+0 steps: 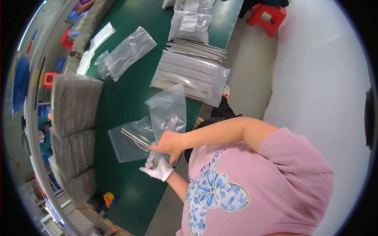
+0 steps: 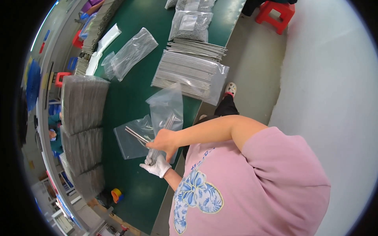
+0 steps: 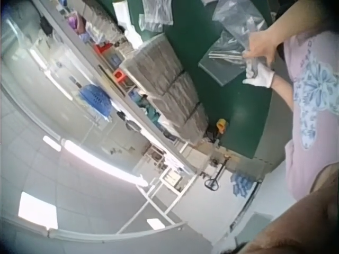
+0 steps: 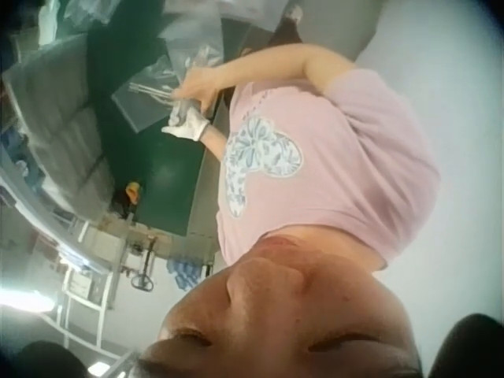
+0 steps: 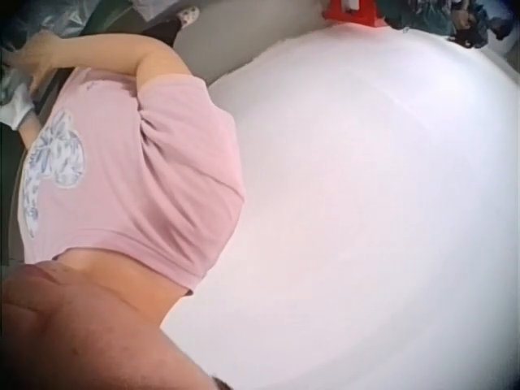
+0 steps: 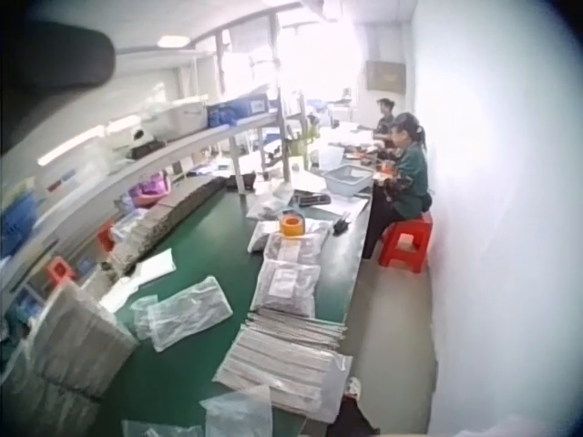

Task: Sorting thin metal rods and placing them into plastic bags on a manufacturing line.

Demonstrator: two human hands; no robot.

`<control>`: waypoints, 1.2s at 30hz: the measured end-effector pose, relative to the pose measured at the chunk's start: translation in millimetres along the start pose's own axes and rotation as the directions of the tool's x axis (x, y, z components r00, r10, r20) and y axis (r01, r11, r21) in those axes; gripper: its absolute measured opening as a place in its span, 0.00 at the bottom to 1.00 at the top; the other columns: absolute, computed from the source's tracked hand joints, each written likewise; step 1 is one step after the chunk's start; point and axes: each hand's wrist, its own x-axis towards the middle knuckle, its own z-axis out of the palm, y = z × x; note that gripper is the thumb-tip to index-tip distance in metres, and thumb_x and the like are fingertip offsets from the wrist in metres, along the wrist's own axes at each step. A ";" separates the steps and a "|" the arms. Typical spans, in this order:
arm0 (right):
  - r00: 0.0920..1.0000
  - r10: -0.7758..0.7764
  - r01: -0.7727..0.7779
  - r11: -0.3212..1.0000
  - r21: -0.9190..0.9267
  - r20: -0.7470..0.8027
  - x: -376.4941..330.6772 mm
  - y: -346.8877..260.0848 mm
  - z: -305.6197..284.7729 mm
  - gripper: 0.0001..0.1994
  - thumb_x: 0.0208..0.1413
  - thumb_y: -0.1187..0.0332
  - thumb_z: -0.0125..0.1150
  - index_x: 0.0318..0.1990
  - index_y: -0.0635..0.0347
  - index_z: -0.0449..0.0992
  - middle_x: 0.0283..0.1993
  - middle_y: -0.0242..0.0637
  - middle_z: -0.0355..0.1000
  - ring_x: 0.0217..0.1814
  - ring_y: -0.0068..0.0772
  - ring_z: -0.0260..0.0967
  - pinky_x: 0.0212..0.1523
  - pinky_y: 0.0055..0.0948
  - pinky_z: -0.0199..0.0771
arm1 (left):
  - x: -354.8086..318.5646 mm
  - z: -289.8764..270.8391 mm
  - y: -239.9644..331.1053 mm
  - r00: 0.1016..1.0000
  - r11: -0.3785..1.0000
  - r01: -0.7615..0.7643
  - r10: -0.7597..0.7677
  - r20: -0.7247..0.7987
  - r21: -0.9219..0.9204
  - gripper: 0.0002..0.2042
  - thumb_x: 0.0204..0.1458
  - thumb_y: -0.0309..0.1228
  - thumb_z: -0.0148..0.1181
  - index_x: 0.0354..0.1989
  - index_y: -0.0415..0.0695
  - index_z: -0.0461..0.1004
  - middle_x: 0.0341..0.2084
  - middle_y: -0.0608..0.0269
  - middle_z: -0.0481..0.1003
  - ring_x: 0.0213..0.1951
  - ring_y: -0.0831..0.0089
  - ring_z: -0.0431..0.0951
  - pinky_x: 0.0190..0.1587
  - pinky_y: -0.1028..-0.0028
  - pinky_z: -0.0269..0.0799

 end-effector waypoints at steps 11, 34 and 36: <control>0.987 0.092 -0.013 0.867 -0.498 0.135 -27.5 91.5 -30.0 0.29 0.35 0.67 0.58 0.51 0.59 0.59 0.25 0.38 0.70 0.29 0.41 0.70 0.27 0.34 0.67 | -22.4 57.7 87.9 0.936 0.953 -0.253 0.197 0.292 0.169 0.26 0.54 0.48 0.38 0.06 0.53 0.45 0.04 0.74 0.44 0.09 0.80 0.44 0.19 0.78 0.50; 0.821 0.566 -0.233 0.453 0.860 -0.075 -175.5 10.1 19.9 0.12 0.44 0.67 0.59 0.33 0.66 0.72 0.16 0.22 0.57 0.18 0.11 0.51 0.20 0.17 0.53 | -77.1 23.3 -15.0 0.753 0.563 0.608 -0.632 -0.181 0.560 0.22 0.50 0.39 0.52 0.09 0.55 0.50 0.06 0.80 0.47 0.09 0.85 0.49 0.18 0.79 0.56; 0.806 0.588 -0.215 0.400 0.891 -0.069 -185.2 6.8 25.5 0.10 0.46 0.69 0.57 0.34 0.66 0.71 0.19 0.22 0.59 0.21 0.10 0.51 0.24 0.14 0.53 | -96.0 11.2 -21.9 0.728 0.542 0.616 -0.669 -0.150 0.572 0.21 0.51 0.39 0.52 0.09 0.55 0.51 0.06 0.80 0.49 0.09 0.85 0.51 0.19 0.79 0.58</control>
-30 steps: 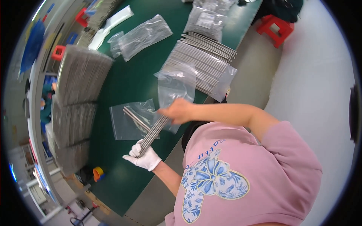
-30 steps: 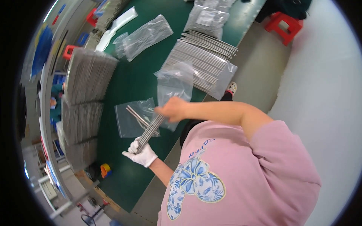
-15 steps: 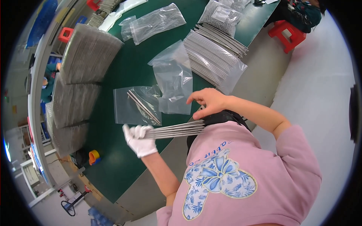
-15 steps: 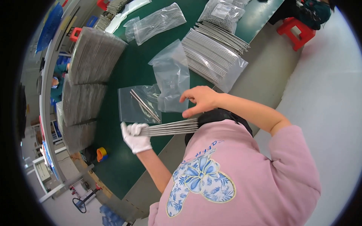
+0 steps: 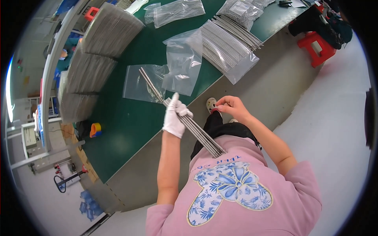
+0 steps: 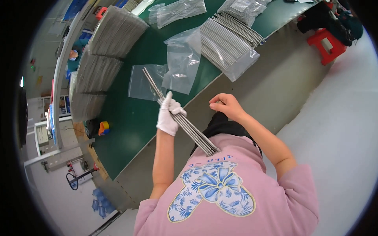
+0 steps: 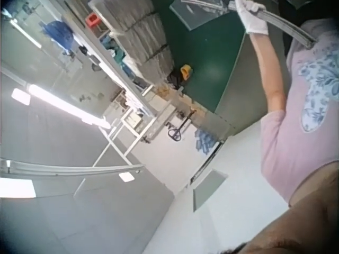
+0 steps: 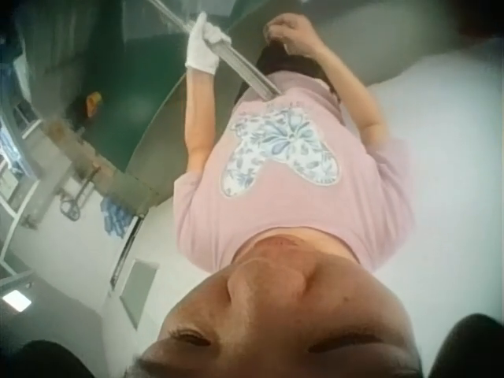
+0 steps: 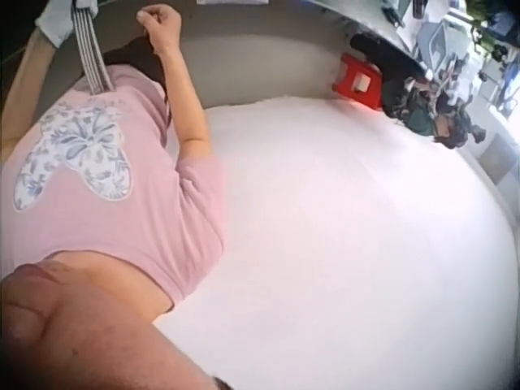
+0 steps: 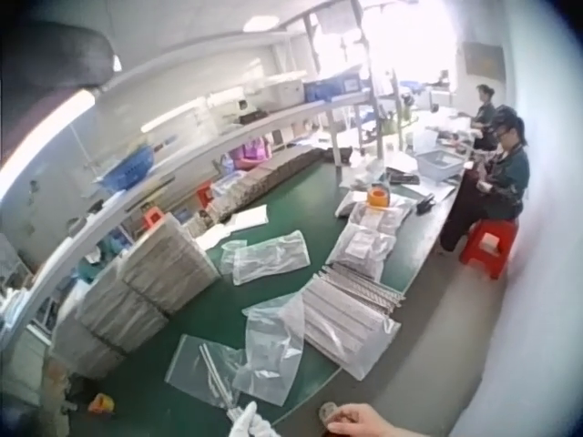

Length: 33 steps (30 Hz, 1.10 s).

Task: Sorting thin metal rods and placing them into plastic bags on a manufacturing line.

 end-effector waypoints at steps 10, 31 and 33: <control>0.943 -0.280 0.065 0.689 -0.722 -0.182 36.7 -4.4 46.4 0.17 0.37 0.61 0.62 0.34 0.60 0.69 0.22 0.37 0.69 0.24 0.34 0.67 0.26 0.29 0.66 | -19.5 -45.1 -68.2 0.981 0.975 -0.078 0.113 -0.160 0.208 0.11 0.50 0.37 0.53 0.20 0.50 0.61 0.10 0.74 0.58 0.12 0.79 0.62 0.19 0.72 0.66; 0.931 -0.238 0.315 0.135 -0.939 0.278 120.0 -68.9 80.4 0.17 0.44 0.70 0.46 0.45 0.52 0.66 0.24 0.40 0.70 0.26 0.44 0.68 0.27 0.40 0.64 | 94.4 -36.0 64.5 0.865 0.882 0.386 -0.448 0.226 0.270 0.07 0.53 0.36 0.46 0.24 0.52 0.60 0.10 0.80 0.52 0.09 0.90 0.50 0.11 0.86 0.50; 0.963 -0.113 0.262 0.178 -0.949 0.245 114.5 -87.5 73.2 0.16 0.43 0.71 0.47 0.44 0.52 0.67 0.25 0.38 0.70 0.25 0.44 0.68 0.26 0.40 0.64 | 94.0 -28.5 74.5 0.866 0.873 0.346 -0.438 0.240 0.343 0.10 0.53 0.42 0.46 0.24 0.53 0.60 0.09 0.80 0.51 0.09 0.90 0.49 0.10 0.86 0.48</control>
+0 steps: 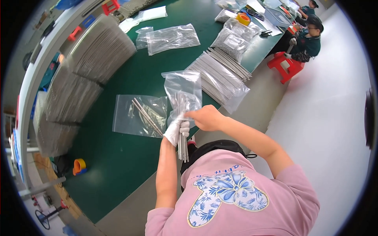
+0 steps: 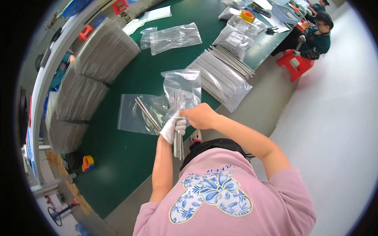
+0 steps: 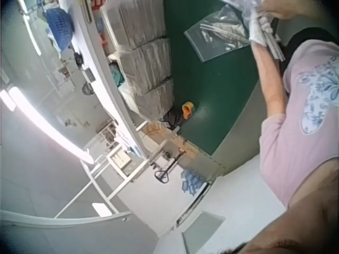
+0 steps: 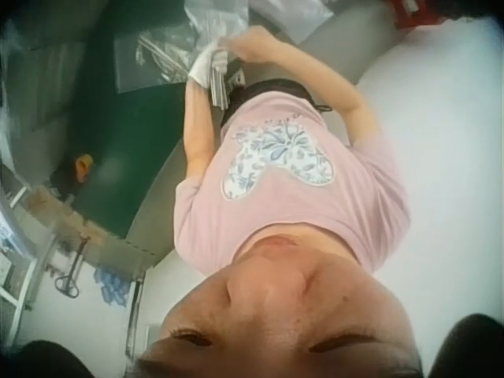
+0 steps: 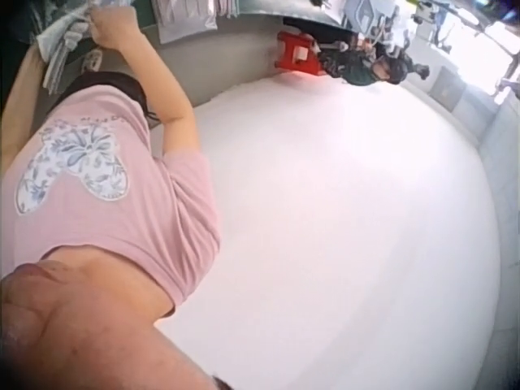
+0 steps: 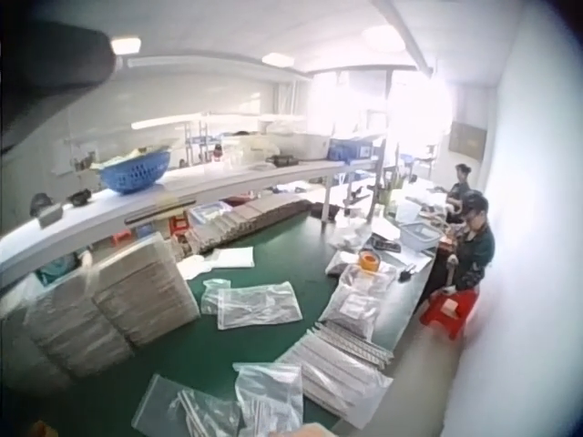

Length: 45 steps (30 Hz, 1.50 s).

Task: Sorting thin metal rods and placing them into plastic bags on a manufacturing line.

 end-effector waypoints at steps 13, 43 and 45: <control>0.897 -0.434 0.442 0.890 0.117 -0.083 -47.6 -64.6 12.5 0.06 0.42 0.69 0.49 0.28 0.57 0.70 0.17 0.40 0.66 0.19 0.42 0.66 0.18 0.39 0.63 | 34.8 5.3 6.8 0.956 0.870 0.220 -0.101 0.277 -0.442 0.10 0.53 0.38 0.46 0.37 0.45 0.65 0.12 0.75 0.54 0.10 0.85 0.54 0.11 0.84 0.52; 0.954 -0.058 0.138 0.956 0.258 -0.294 -85.2 -10.1 67.3 0.23 0.42 0.72 0.46 0.50 0.49 0.65 0.27 0.41 0.71 0.25 0.42 0.68 0.24 0.37 0.66 | 74.9 61.1 9.8 0.326 -0.004 -0.366 0.936 0.132 0.931 0.17 0.51 0.29 0.48 0.49 0.40 0.60 0.40 0.59 0.66 0.41 0.69 0.67 0.47 0.75 0.62; 0.938 -0.059 0.160 0.949 0.273 -0.343 -87.6 -13.6 63.0 0.22 0.42 0.72 0.47 0.50 0.50 0.66 0.26 0.41 0.71 0.24 0.42 0.68 0.24 0.37 0.65 | 76.2 65.9 26.0 0.208 -0.485 0.117 0.865 0.456 0.867 0.20 0.49 0.26 0.48 0.52 0.40 0.57 0.45 0.58 0.63 0.46 0.67 0.65 0.49 0.69 0.60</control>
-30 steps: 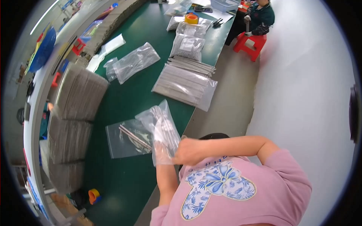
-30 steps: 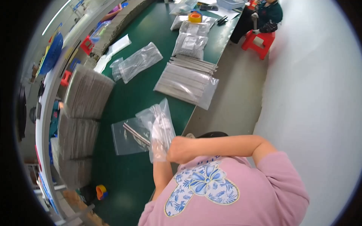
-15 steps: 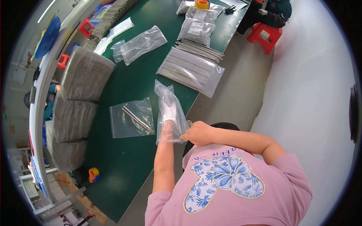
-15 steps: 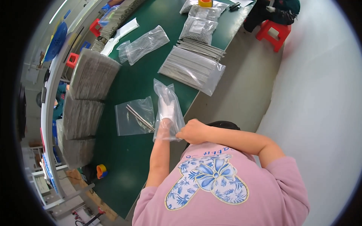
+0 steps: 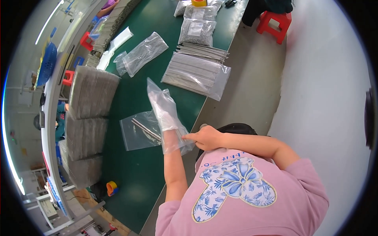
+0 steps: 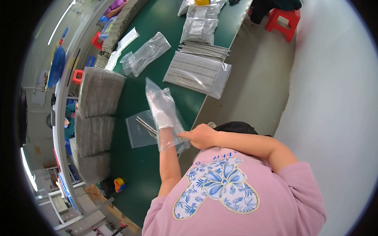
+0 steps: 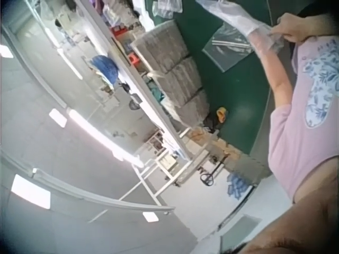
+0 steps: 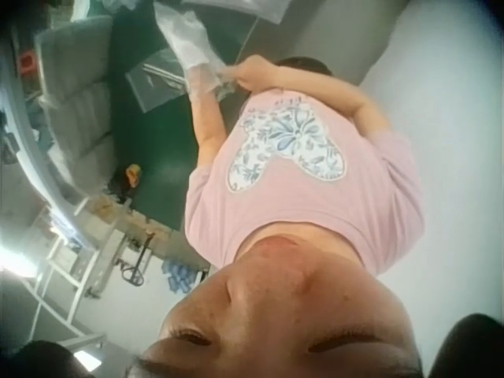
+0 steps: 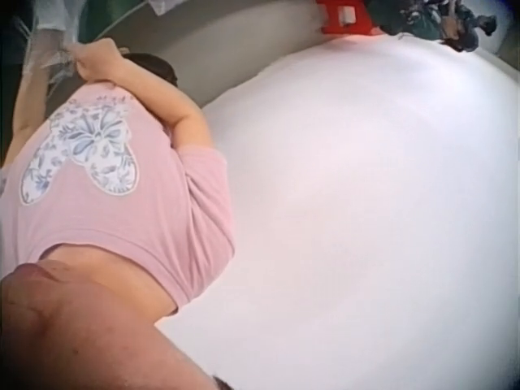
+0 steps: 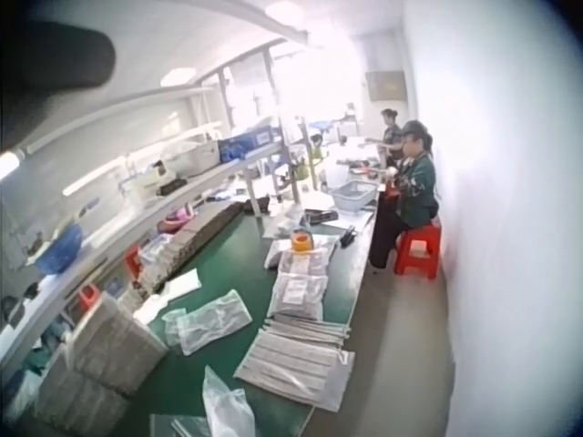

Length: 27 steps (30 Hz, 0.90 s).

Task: Sorting thin metal rods and placing them into plastic bags on a manufacturing line.

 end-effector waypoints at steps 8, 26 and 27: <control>0.584 0.745 -0.605 0.134 0.785 0.323 32.0 64.0 27.9 0.22 0.41 0.48 0.57 0.32 0.61 0.73 0.28 0.35 0.65 0.27 0.25 0.57 0.26 0.25 0.59 | 9.8 -51.6 39.3 0.880 -0.088 0.226 -0.409 0.242 -0.970 0.25 0.53 0.35 0.39 0.60 0.48 0.44 0.59 0.58 0.46 0.61 0.60 0.45 0.60 0.58 0.40; 0.618 0.727 -0.444 0.009 0.896 0.299 83.1 48.7 11.1 0.12 0.37 0.66 0.60 0.30 0.64 0.73 0.27 0.35 0.68 0.27 0.28 0.65 0.24 0.28 0.63 | -31.2 -53.2 0.4 0.801 0.135 0.550 -0.365 0.475 -0.824 0.17 0.50 0.25 0.44 0.51 0.39 0.59 0.46 0.55 0.63 0.49 0.62 0.63 0.53 0.67 0.58; 0.640 0.718 -0.452 0.063 0.890 0.274 86.8 55.5 3.0 0.13 0.36 0.67 0.60 0.31 0.64 0.73 0.28 0.36 0.69 0.27 0.28 0.65 0.26 0.29 0.64 | -49.4 -49.5 -6.6 0.644 -0.438 0.480 -0.413 0.644 -0.760 0.18 0.49 0.22 0.45 0.50 0.38 0.60 0.44 0.56 0.64 0.47 0.62 0.65 0.52 0.68 0.57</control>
